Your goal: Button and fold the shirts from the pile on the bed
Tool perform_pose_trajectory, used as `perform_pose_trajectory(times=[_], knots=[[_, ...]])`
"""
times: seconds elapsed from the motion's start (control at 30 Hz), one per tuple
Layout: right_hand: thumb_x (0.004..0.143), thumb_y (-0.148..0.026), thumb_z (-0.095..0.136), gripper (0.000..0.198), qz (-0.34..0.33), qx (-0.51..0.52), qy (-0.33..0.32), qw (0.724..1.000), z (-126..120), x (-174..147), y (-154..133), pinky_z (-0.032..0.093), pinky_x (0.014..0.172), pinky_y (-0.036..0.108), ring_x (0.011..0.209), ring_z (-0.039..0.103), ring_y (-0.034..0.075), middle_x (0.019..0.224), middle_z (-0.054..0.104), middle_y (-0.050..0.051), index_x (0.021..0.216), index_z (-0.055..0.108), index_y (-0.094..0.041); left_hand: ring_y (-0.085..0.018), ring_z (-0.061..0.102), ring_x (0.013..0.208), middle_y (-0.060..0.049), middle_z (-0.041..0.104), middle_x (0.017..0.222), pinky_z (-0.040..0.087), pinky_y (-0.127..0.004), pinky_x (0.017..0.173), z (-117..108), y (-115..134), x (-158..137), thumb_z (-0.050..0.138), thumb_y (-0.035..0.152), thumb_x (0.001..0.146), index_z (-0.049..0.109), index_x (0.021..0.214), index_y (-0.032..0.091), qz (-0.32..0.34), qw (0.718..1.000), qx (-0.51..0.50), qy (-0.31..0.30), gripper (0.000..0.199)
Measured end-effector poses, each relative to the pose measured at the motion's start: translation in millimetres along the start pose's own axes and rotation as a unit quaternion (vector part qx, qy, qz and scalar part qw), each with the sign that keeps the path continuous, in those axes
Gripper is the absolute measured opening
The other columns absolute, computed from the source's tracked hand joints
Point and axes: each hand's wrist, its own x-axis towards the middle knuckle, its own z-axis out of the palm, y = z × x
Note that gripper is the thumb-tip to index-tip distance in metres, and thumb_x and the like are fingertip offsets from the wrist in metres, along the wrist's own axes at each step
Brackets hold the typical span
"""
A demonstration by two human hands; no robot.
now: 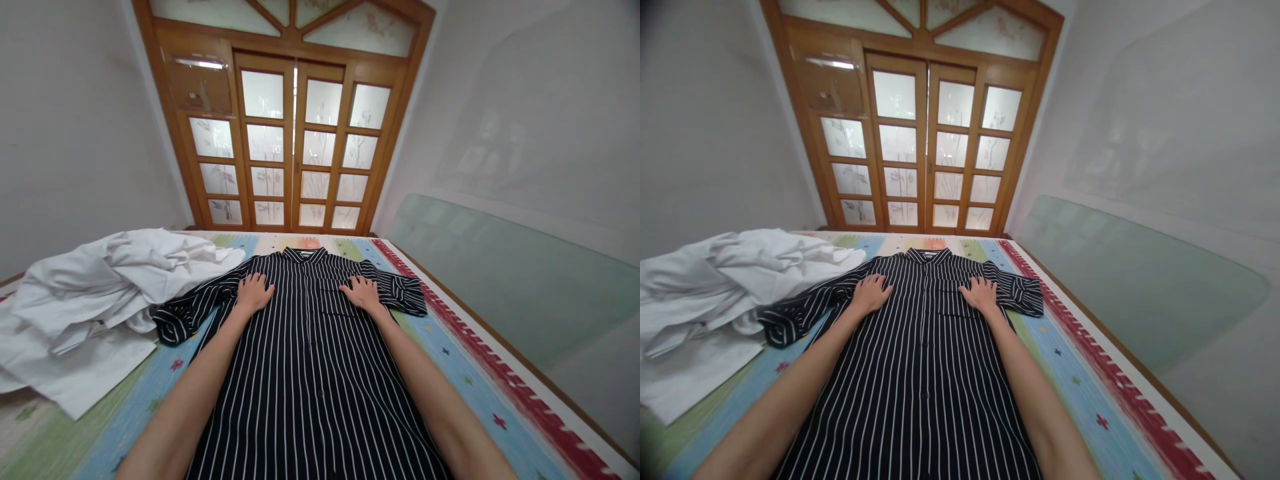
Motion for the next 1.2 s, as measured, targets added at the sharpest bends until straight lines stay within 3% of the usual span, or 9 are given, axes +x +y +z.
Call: perform_pose_trajectory(times=[0.1,0.23,0.33,0.47,0.63,0.7,0.87,1.0,1.2], knots=[[0.097,-0.049,0.028,0.062,0.005,0.002,0.060,0.998,-1.5,13.4,-15.1,0.021,0.111,0.048,0.135,0.036,0.036,0.143,0.047,0.023,0.132,0.056,-0.006,-0.033,0.046,0.130,-0.020,0.055,0.137,0.034,-0.046,0.108,3.0,9.0,10.7,0.034,0.044,0.093,0.056,0.130,0.007,0.011,0.999,0.005,0.052,0.056],[0.098,-0.036,0.030,0.054,-0.108,0.014,0.040,0.993,7.1,29.7,-42.1,0.015,0.115,0.042,0.146,0.020,0.029,0.157,0.031,0.013,0.145,0.042,-0.010,-0.029,0.036,0.140,-0.011,0.045,0.150,0.027,-0.044,0.113,10.1,12.4,33.6,0.025,0.047,0.098,0.046,0.142,0.016,0.089,0.995,-0.041,-0.007,0.058],[0.097,-0.030,0.030,0.048,-0.113,0.024,0.007,0.993,11.2,40.8,-61.8,0.019,0.113,0.047,0.137,0.035,0.029,0.150,0.042,0.013,0.139,0.048,-0.014,-0.030,0.046,0.131,-0.010,0.055,0.141,0.035,-0.046,0.107,8.9,17.7,49.1,0.021,0.051,0.099,0.057,0.130,0.019,0.070,0.996,-0.056,-0.019,0.057],[0.097,-0.031,0.033,0.040,-0.060,0.015,0.078,0.995,12.7,56.4,-79.6,0.031,0.104,0.047,0.117,0.052,0.032,0.127,0.059,0.020,0.118,0.062,-0.012,-0.032,0.054,0.118,-0.018,0.064,0.121,0.041,-0.046,0.099,9.1,34.4,63.7,0.034,0.039,0.096,0.065,0.113,0.011,0.037,0.997,-0.021,0.063,0.045],[0.090,-0.028,0.044,0.047,-0.115,0.022,0.148,0.982,24.5,77.6,-84.7,0.026,0.111,0.043,0.134,0.039,0.033,0.140,0.049,0.023,0.129,0.055,-0.004,-0.029,0.035,0.140,-0.014,0.044,0.150,0.029,-0.043,0.113,27.0,37.6,85.7,0.039,0.023,0.089,0.050,0.138,0.011,0.155,0.984,-0.033,0.085,0.051],[0.090,-0.024,0.040,0.053,-0.163,0.026,0.123,0.979,30.2,85.9,-83.6,0.021,0.115,0.041,0.142,0.030,0.029,0.151,0.040,0.019,0.139,0.046,-0.004,-0.027,0.030,0.144,-0.011,0.037,0.155,0.026,-0.042,0.115,32.3,34.4,95.7,0.035,0.026,0.091,0.040,0.146,0.014,0.189,0.981,-0.043,0.025,0.057],[0.094,-0.025,0.031,0.056,-0.169,0.038,0.029,0.985,34.6,100.9,-84.8,0.021,0.116,0.039,0.143,0.031,0.026,0.155,0.036,0.014,0.145,0.042,-0.005,-0.034,0.032,0.141,-0.005,0.032,0.158,0.029,-0.055,0.110,28.8,46.2,113.5,0.027,0.048,0.095,0.030,0.152,0.025,0.122,0.989,-0.046,-0.075,0.062],[0.097,-0.031,0.027,0.057,-0.131,0.047,0.012,0.990,33.1,104.5,-92.0,0.019,0.117,0.040,0.145,0.028,0.025,0.156,0.034,0.013,0.146,0.041,-0.007,-0.040,0.029,0.141,-0.003,0.031,0.158,0.023,-0.062,0.110,25.5,64.0,117.7,0.018,0.059,0.095,0.032,0.152,0.026,0.106,0.991,-0.032,-0.070,0.068],[0.098,-0.041,0.022,0.063,-0.112,0.034,-0.033,0.993,32.9,105.8,-96.8,0.010,0.119,0.043,0.149,0.013,0.023,0.162,0.017,0.009,0.154,0.025,-0.011,-0.033,0.010,0.149,-0.002,0.021,0.162,0.011,-0.056,0.118,34.0,64.0,119.3,0.013,0.058,0.096,0.020,0.156,0.024,0.125,0.989,-0.051,-0.052,0.068]])
